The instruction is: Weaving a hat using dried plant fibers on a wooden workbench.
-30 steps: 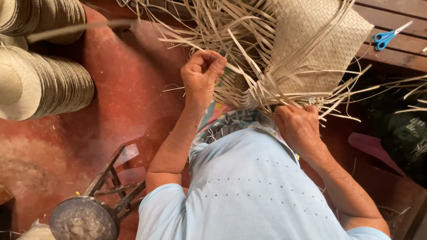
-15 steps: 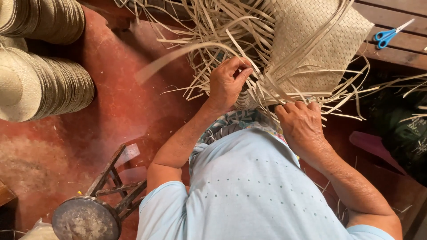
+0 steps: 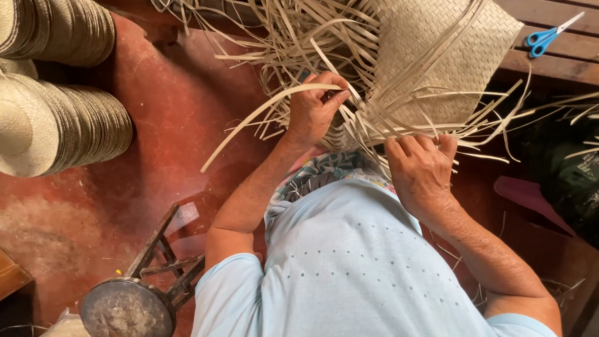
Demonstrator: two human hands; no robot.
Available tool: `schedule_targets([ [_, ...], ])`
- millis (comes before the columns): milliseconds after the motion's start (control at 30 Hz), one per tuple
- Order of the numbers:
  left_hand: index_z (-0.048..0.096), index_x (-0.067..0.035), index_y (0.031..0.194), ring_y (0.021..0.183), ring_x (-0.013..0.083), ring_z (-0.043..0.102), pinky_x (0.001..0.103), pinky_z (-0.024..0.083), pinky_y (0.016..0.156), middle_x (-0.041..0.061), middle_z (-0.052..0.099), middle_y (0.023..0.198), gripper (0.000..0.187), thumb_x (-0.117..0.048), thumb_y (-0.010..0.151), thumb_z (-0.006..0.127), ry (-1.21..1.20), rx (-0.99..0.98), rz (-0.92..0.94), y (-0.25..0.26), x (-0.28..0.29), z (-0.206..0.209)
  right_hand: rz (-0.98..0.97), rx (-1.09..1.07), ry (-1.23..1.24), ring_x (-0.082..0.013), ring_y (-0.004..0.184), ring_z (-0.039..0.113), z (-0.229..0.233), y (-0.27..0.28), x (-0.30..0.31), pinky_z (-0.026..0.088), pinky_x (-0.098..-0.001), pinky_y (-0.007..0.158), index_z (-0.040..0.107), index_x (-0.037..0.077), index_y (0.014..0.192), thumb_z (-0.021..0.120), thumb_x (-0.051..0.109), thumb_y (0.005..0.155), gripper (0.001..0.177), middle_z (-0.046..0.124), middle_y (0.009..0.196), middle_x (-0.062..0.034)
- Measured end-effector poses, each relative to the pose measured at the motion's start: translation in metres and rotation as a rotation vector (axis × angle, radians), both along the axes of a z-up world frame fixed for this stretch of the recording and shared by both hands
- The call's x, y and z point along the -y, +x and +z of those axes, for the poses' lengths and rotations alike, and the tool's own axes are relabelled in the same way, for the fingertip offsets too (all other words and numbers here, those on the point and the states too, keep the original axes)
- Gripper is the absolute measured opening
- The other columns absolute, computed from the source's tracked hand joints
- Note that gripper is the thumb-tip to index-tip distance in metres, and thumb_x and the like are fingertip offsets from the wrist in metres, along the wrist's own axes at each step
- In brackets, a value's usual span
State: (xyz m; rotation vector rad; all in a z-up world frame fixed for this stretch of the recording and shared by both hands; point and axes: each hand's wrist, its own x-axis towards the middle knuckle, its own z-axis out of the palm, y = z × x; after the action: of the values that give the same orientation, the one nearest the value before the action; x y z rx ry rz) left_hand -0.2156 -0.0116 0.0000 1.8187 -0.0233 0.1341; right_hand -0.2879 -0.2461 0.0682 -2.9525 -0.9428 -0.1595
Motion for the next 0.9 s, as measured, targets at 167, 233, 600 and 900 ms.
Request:
schedule_targets([
  [167,0.070,-0.020,0.094,0.075,0.0186,0.067,0.030,0.055,0.068,0.004,0.069,0.078,0.008,-0.016,0.091,0.076,-0.069,-0.056,-0.121,0.002,-0.004,0.012,-0.152,-0.238,0.028,-0.0302,0.071,0.070,0.001,0.004,-0.027,0.055,-0.0431,0.060,0.057,0.011,0.121,0.072,0.031,0.089,0.040,0.060,0.085,-0.0080],
  [233,0.071,-0.021,0.094,0.076,0.0162,0.067,0.029,0.055,0.070,0.003,0.070,0.079,0.009,-0.016,0.089,0.077,-0.093,-0.098,-0.125,0.000,-0.004,0.022,-0.180,-0.202,0.042,-0.0279,0.068,0.069,-0.020,0.003,-0.026,0.055,-0.0412,0.059,0.057,0.014,0.115,0.071,0.037,0.090,0.037,0.058,0.084,-0.0052],
  [600,0.070,-0.025,0.086,0.073,0.0153,0.061,0.025,0.052,0.068,-0.001,0.065,0.076,0.017,-0.017,0.080,0.084,0.032,-0.010,0.004,-0.007,-0.001,0.000,-0.252,-0.215,0.126,-0.0249,0.069,0.071,-0.042,0.002,-0.025,0.057,-0.0384,0.061,0.064,0.023,0.104,0.070,0.040,0.092,0.021,0.060,0.081,-0.0003],
  [900,0.074,-0.016,0.085,0.073,0.0096,0.063,0.021,0.053,0.066,0.005,0.069,0.075,0.013,-0.012,0.079,0.084,-0.263,-0.146,0.046,-0.014,0.008,-0.002,-0.279,-0.248,0.181,-0.0246,0.072,0.071,-0.042,-0.001,-0.024,0.058,-0.0384,0.062,0.065,0.022,0.105,0.072,0.037,0.093,0.020,0.063,0.083,-0.0010],
])
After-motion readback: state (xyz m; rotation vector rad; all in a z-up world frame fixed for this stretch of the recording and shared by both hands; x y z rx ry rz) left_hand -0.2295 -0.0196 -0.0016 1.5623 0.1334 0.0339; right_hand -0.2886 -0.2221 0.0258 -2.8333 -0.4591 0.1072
